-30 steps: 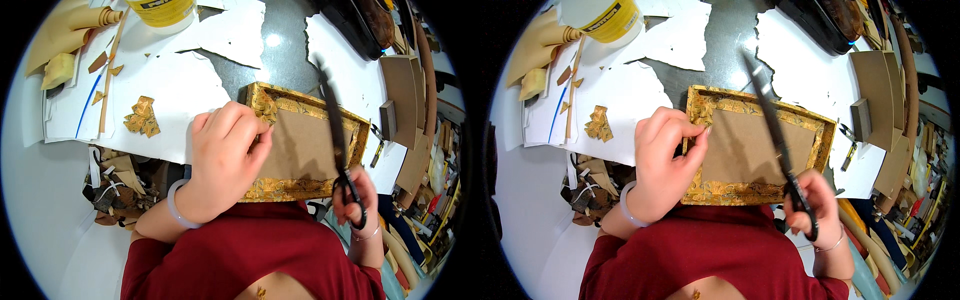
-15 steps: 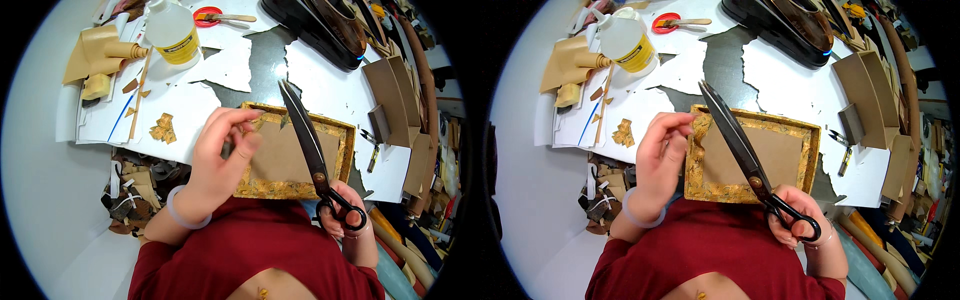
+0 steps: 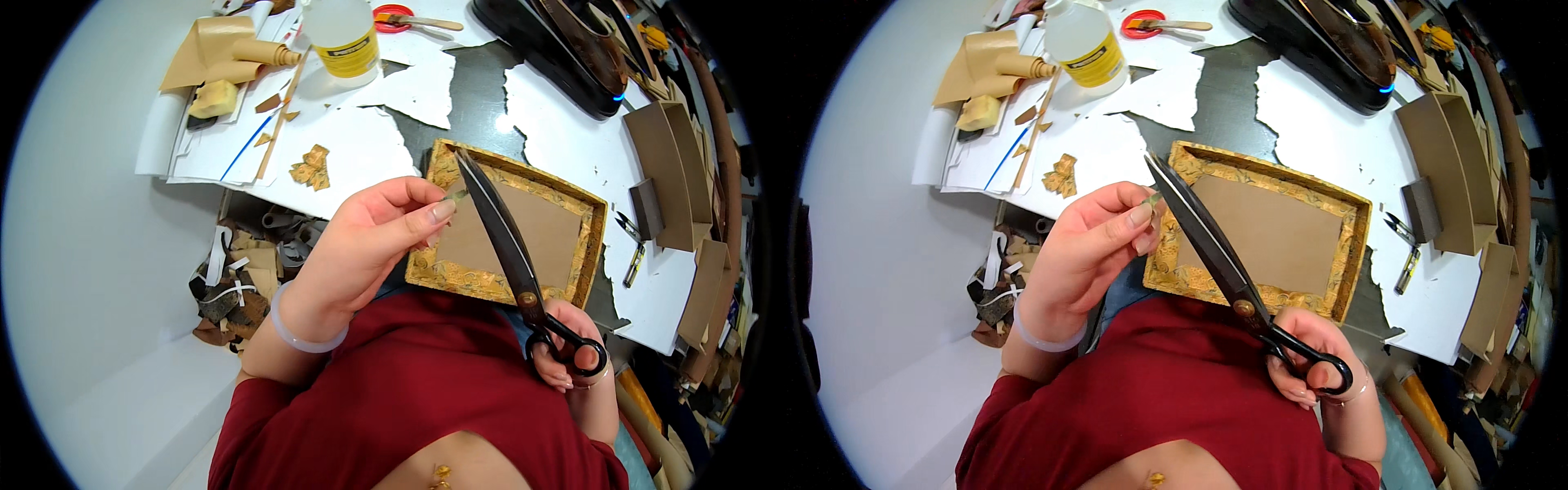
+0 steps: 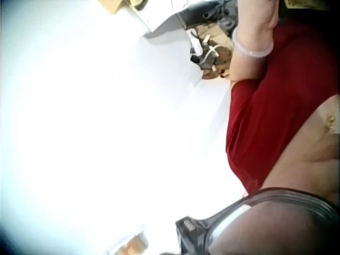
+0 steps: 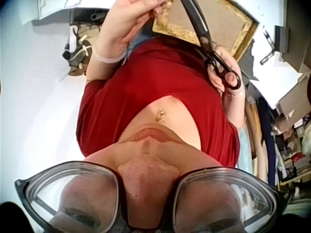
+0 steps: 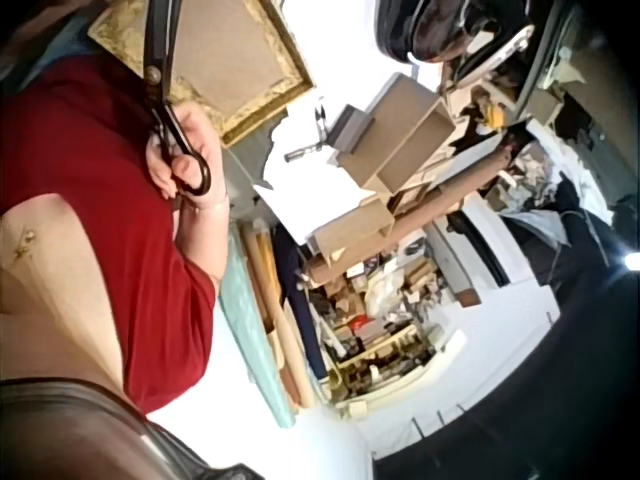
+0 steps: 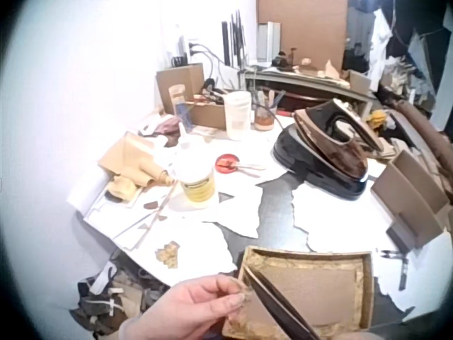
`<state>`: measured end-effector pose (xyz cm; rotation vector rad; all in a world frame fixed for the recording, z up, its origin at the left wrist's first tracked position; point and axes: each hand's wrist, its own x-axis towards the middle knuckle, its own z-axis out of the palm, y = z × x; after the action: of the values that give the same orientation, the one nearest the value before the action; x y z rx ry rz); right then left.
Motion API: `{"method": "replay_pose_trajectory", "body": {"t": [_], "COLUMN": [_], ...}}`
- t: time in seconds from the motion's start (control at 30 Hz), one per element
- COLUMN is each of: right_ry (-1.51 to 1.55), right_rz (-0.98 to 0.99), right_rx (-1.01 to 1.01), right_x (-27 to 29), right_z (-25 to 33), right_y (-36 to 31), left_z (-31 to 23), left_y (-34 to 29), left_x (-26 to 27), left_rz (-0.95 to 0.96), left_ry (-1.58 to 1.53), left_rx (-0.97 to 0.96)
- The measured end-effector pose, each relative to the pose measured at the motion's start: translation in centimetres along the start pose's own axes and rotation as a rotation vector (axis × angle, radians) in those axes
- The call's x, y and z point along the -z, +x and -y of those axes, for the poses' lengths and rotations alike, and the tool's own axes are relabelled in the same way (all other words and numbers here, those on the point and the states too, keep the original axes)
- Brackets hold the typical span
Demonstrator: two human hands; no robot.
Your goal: The person applies patterned paper to the edges of a rectangular frame using a small iron to press and adhere the material. They trim excess paper with scissors and smooth the edges by hand, repeating the process along each side of the frame.
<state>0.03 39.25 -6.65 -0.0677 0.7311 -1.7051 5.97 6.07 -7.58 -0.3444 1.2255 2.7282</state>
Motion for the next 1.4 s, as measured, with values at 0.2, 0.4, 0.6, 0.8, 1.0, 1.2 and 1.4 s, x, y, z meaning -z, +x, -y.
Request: {"method": "replay_pose_trajectory", "body": {"t": [0.2,0.4,0.6,0.8,1.0,1.2,1.4], "right_ry": [0.023,-0.046,-0.22,-0.661,-0.811,-0.829,-1.27], "right_rz": [0.017,-0.127,-0.324,-0.883,-1.496,-1.911,-2.132], "right_rx": [-0.108,0.038,0.377,0.702,0.997,0.62,-0.025], "right_x": [0.5,0.0,3.2,5.3,10.2,18.0,18.2], "right_z": [0.0,1.2,0.0,-0.9,-2.2,-2.8,0.1], "right_y": [-1.0,-3.6,-8.4,-13.1,-18.8,-24.9,-19.9], "left_z": [-1.7,-4.3,-3.1,-3.1,-5.0,-4.3,-3.6], "left_y": [-2.4,-3.4,-1.6,-1.6,-2.5,0.0,2.0], "left_x": [1.9,7.3,11.3,10.5,10.1,7.4,6.1], "left_rz": [-0.108,-0.657,-0.706,-0.5,-0.529,-0.628,-0.505], "left_ry": [0.34,0.974,1.988,2.26,1.906,1.859,1.492], "left_rx": [-0.028,-0.283,-0.742,-0.49,-0.335,-0.646,-0.393]}}
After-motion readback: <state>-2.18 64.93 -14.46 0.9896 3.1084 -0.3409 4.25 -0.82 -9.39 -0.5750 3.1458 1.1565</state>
